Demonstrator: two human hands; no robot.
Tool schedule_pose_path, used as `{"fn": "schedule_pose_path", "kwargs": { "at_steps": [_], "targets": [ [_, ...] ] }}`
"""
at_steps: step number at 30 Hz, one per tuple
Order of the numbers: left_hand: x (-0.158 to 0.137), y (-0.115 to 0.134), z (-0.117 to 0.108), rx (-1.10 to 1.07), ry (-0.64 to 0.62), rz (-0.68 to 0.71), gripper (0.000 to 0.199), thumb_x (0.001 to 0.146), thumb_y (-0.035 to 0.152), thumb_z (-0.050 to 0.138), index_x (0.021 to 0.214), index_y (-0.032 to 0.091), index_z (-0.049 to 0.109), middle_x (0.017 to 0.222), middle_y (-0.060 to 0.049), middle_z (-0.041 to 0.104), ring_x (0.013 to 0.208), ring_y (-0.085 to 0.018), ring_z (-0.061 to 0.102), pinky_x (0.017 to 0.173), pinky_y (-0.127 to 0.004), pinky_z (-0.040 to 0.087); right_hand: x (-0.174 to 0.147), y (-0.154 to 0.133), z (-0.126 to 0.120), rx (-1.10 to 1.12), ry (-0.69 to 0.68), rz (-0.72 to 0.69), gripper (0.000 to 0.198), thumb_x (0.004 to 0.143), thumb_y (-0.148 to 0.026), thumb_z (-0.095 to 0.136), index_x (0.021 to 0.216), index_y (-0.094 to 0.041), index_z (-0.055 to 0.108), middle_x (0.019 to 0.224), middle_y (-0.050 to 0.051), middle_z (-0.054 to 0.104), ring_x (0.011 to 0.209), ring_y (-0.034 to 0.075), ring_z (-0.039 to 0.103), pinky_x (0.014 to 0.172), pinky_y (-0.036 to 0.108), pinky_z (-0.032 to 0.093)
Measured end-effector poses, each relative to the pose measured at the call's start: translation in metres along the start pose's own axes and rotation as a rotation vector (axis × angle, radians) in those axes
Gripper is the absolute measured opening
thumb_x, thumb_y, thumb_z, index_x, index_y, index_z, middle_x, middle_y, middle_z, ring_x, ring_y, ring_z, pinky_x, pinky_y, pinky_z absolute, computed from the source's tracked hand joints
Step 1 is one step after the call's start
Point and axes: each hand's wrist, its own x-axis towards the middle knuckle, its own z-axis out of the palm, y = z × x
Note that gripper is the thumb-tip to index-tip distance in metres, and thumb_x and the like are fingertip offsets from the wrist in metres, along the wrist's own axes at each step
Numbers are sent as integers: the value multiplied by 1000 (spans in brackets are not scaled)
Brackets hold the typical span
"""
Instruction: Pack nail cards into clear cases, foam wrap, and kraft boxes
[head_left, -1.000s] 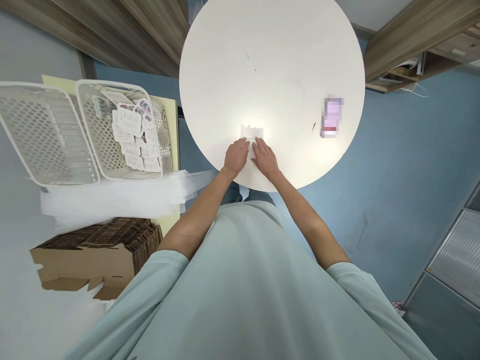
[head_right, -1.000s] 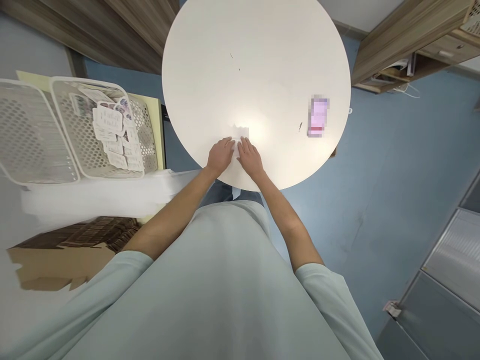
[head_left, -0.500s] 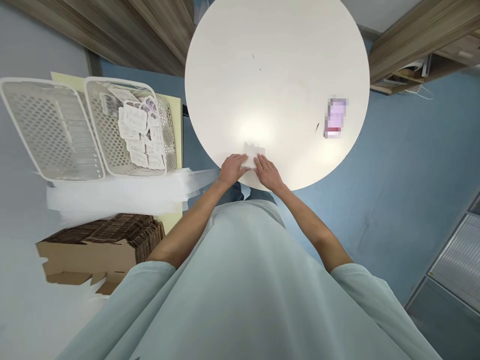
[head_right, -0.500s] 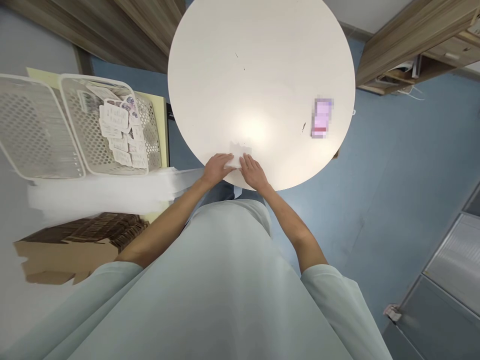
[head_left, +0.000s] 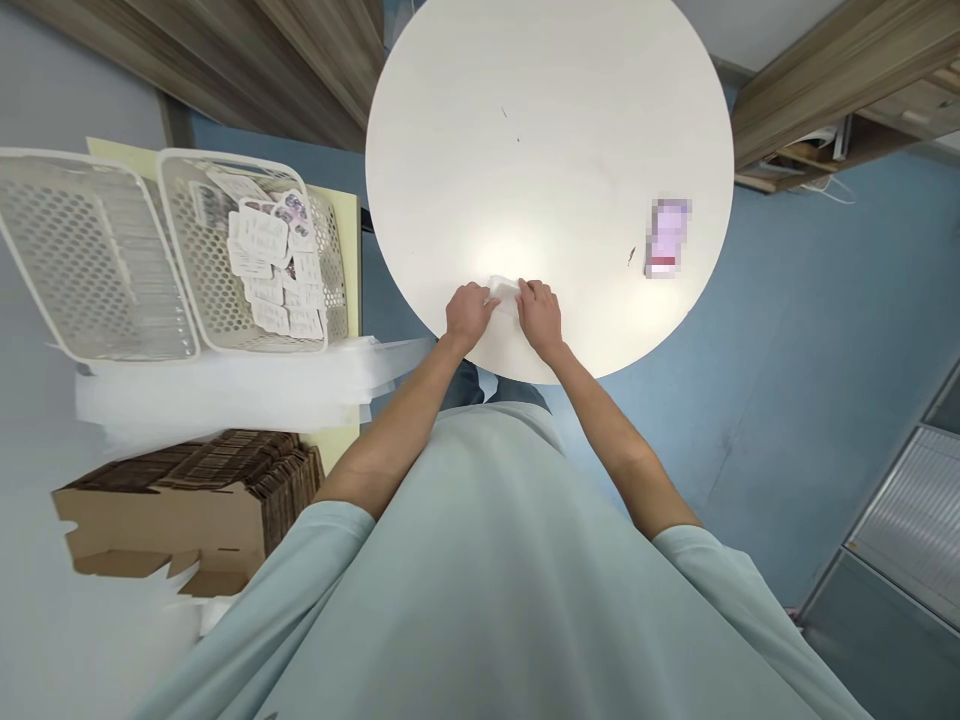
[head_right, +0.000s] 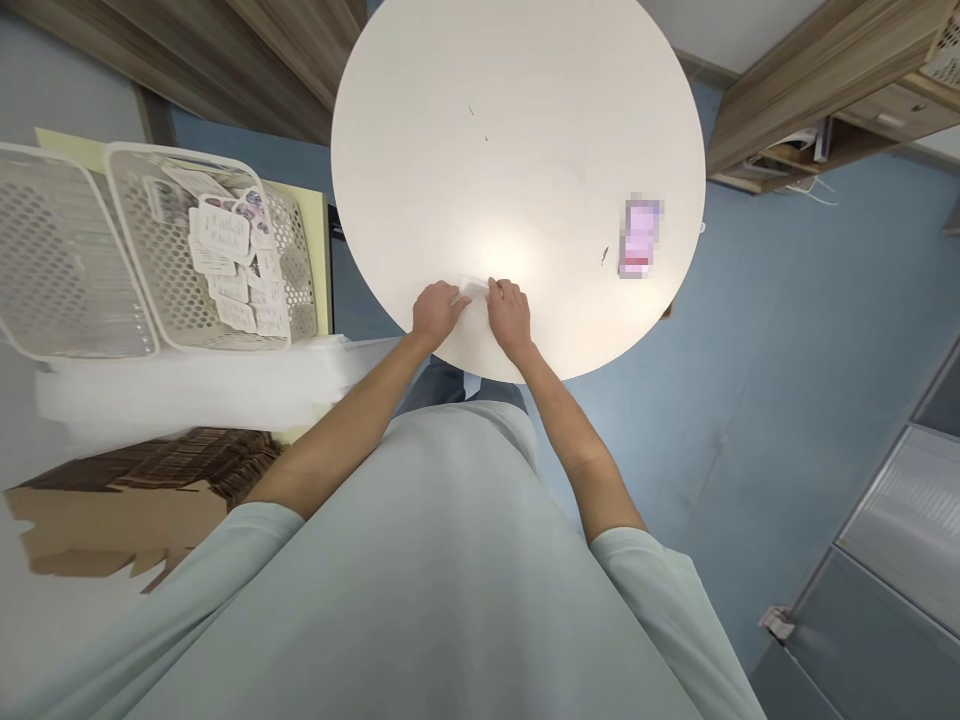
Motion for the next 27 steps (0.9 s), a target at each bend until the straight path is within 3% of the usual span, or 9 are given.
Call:
{"fn": "schedule_pose_path", "kwargs": {
  "at_steps": [4, 8, 12, 16, 19, 22, 27],
  "targets": [
    [-7, 6, 8, -63, 17, -63, 20, 110, 32, 64, 123, 20, 74, 136, -19, 70, 127, -40, 67, 103, -51, 58, 12, 6, 2, 36, -5, 1, 47, 120, -27, 40, 157, -18, 68, 156, 23, 64, 145, 38, 60, 123, 59, 51],
    [-24, 5, 15, -202, 97, -191, 40, 109, 32, 70, 147, 21, 61, 148, -19, 66, 126, -36, 71, 106, -49, 58, 11, 12, 3, 100, -27, 29, 49, 115, -22, 45, 159, -16, 65, 148, 22, 68, 138, 39, 62, 116, 56, 57],
    [-39, -2, 21, -318, 109, -279, 37, 109, 33, 76, 139, 20, 60, 138, -16, 72, 114, -29, 75, 109, -46, 57, 3, 11, 7, 161, -53, 110, 49, 110, -22, 55, 157, -15, 65, 141, 22, 69, 131, 38, 67, 111, 53, 60],
    [-45, -4, 23, -409, 74, -246, 30, 107, 26, 75, 134, 22, 61, 140, -13, 74, 104, -24, 76, 107, -42, 58, -11, 1, 17, 272, -56, 231, 36, 108, -27, 64, 142, -16, 67, 130, 17, 72, 107, 31, 73, 103, 48, 61],
    [-44, -6, 22, -414, 68, -214, 30, 105, 20, 74, 132, 23, 63, 139, -12, 73, 106, -24, 76, 106, -43, 59, -21, -11, 27, 325, -13, 299, 29, 107, -32, 66, 133, -20, 64, 122, 13, 73, 101, 28, 72, 98, 45, 61],
    [-42, -18, 16, -393, 86, -215, 29, 104, 18, 72, 132, 24, 64, 137, -11, 72, 108, -26, 75, 108, -44, 59, -22, -30, 35, 364, 15, 338, 26, 106, -34, 66, 128, -22, 61, 118, 11, 74, 98, 26, 71, 95, 42, 59],
    [-38, -59, -8, -380, 152, -231, 32, 104, 17, 66, 136, 23, 64, 140, -14, 69, 112, -27, 75, 111, -45, 59, 2, -81, 53, 378, 2, 340, 23, 105, -33, 66, 125, -23, 60, 120, 11, 74, 101, 26, 70, 97, 41, 59]
  ]
}}
